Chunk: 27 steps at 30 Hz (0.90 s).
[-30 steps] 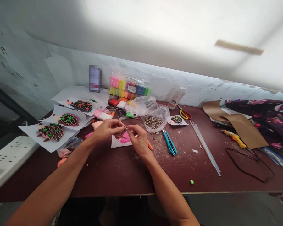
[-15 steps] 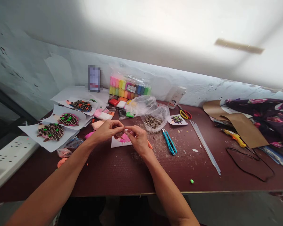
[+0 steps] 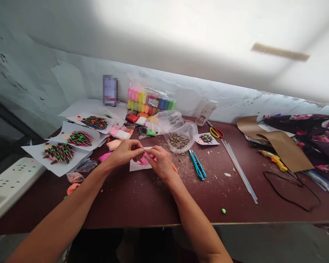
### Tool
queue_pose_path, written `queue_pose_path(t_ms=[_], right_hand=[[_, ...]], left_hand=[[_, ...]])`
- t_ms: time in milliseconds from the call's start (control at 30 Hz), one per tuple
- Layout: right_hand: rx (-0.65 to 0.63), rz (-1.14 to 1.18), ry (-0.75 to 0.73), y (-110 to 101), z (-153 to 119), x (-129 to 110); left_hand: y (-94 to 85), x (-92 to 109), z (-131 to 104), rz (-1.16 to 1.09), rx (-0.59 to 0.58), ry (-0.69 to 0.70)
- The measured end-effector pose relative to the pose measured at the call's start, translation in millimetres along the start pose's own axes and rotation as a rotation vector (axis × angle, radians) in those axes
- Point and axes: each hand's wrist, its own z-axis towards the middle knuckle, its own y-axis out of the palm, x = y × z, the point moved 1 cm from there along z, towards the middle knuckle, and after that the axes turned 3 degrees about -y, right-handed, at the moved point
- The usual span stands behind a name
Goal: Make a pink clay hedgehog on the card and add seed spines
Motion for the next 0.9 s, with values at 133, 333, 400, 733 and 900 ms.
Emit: queue_pose_path(t_ms=[133, 333, 400, 733, 900], right_hand=[[0.012, -0.121, -0.037, 0.0, -1.8, -0.3], [0.058, -0.265, -0.066, 2.7, -4.2, -5.1], [0.069, -0.308, -0.067, 3.6, -4.6, -6.1], [0.053, -0.313, -0.148, -0.3, -3.0, -2.3], [0.08, -0.349, -0.119, 2.6, -4.2, -8.0]], left_hand=[[2.1, 0.0, 0.0, -0.018, -0.026, -0.016], [3.5, -1.3, 0.6, -0.07, -0.089, -0.031], [3.5, -1.4, 0.4, -0.09, -0.116, -0.038], [-0.5, -6.6, 4.5, -0.165, -0.112, -0.028], [0.8, -4.9, 2.4, -0.142, -0.159, -0.02]])
